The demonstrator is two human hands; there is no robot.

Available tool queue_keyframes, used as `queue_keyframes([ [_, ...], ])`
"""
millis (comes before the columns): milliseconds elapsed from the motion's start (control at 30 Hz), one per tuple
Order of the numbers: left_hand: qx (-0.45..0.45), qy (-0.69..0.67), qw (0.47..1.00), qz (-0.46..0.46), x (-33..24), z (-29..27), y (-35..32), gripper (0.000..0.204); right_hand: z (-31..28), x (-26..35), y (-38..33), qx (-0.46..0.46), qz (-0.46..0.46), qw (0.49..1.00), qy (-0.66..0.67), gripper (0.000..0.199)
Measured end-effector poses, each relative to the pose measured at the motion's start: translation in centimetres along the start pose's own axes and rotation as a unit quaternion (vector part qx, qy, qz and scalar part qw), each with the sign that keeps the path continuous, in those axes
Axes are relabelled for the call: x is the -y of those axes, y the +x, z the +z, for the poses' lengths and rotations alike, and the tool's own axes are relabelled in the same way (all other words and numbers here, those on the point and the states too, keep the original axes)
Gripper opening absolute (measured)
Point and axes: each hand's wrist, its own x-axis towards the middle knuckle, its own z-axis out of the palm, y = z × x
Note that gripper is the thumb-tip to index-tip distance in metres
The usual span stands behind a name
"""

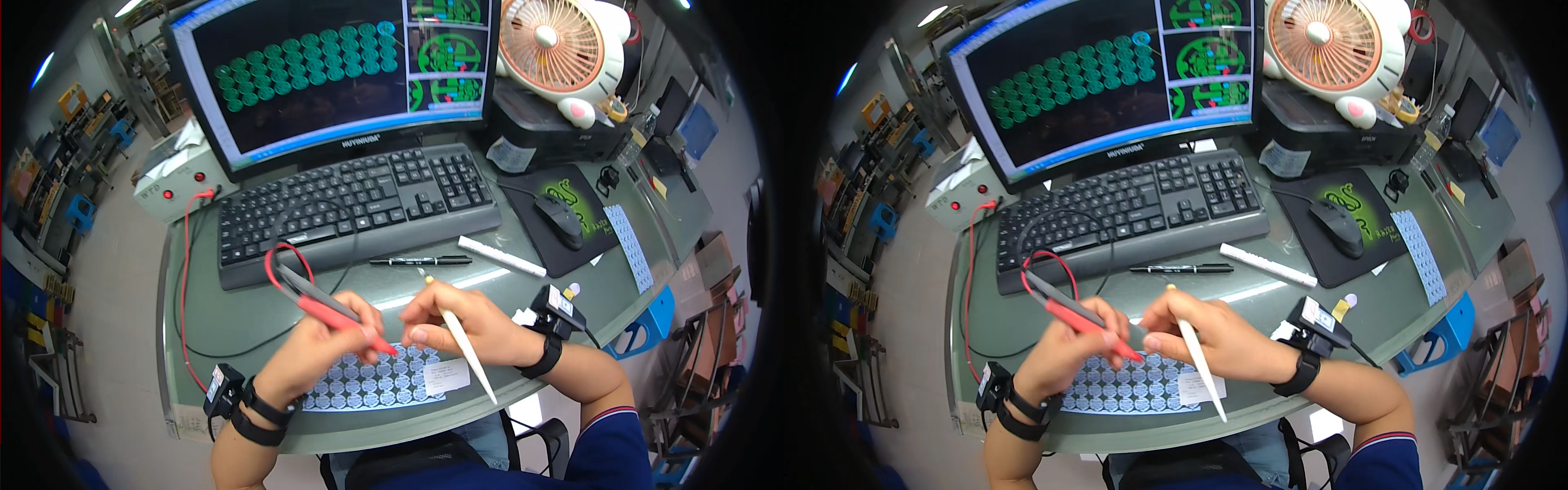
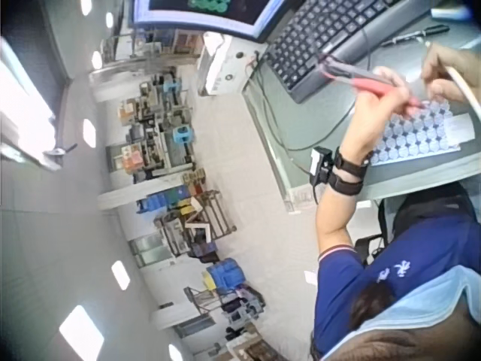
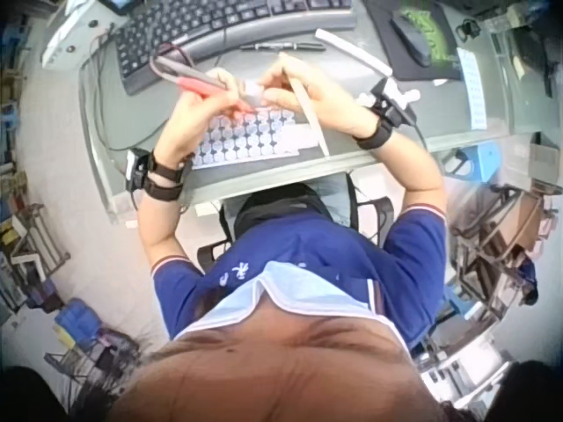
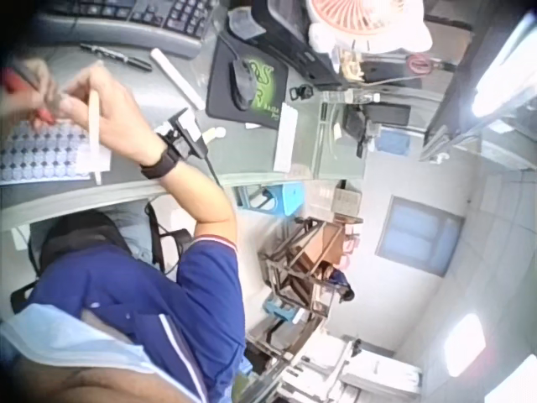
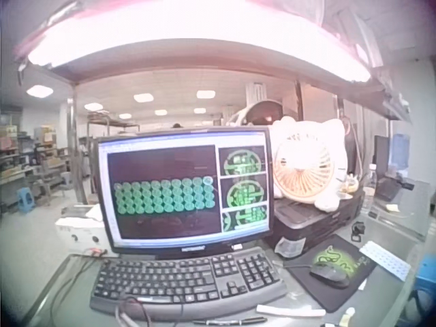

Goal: Testing points on a circuit board using multimeter probes while monitoring a technical diagram on a screen.

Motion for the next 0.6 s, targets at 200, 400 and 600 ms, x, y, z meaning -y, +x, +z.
queue_keyframes([
  [200,-0.246,0.169,0.923,0.243,-2.2,-5.1,-0.4,0.037,4.5,0.1,-5.3,0.082,-0.213,0.883,-0.411,0.038],
  [400,-0.303,0.354,0.852,0.239,-0.9,-5.7,0.7,0.035,6.6,-0.5,-10.1,0.05,-0.257,0.829,-0.493,0.013],
  [600,-0.281,0.213,0.885,0.305,-2.2,-5.7,0.6,0.039,1.5,1.8,-10.8,-0.086,-0.244,0.841,-0.475,0.012],
])
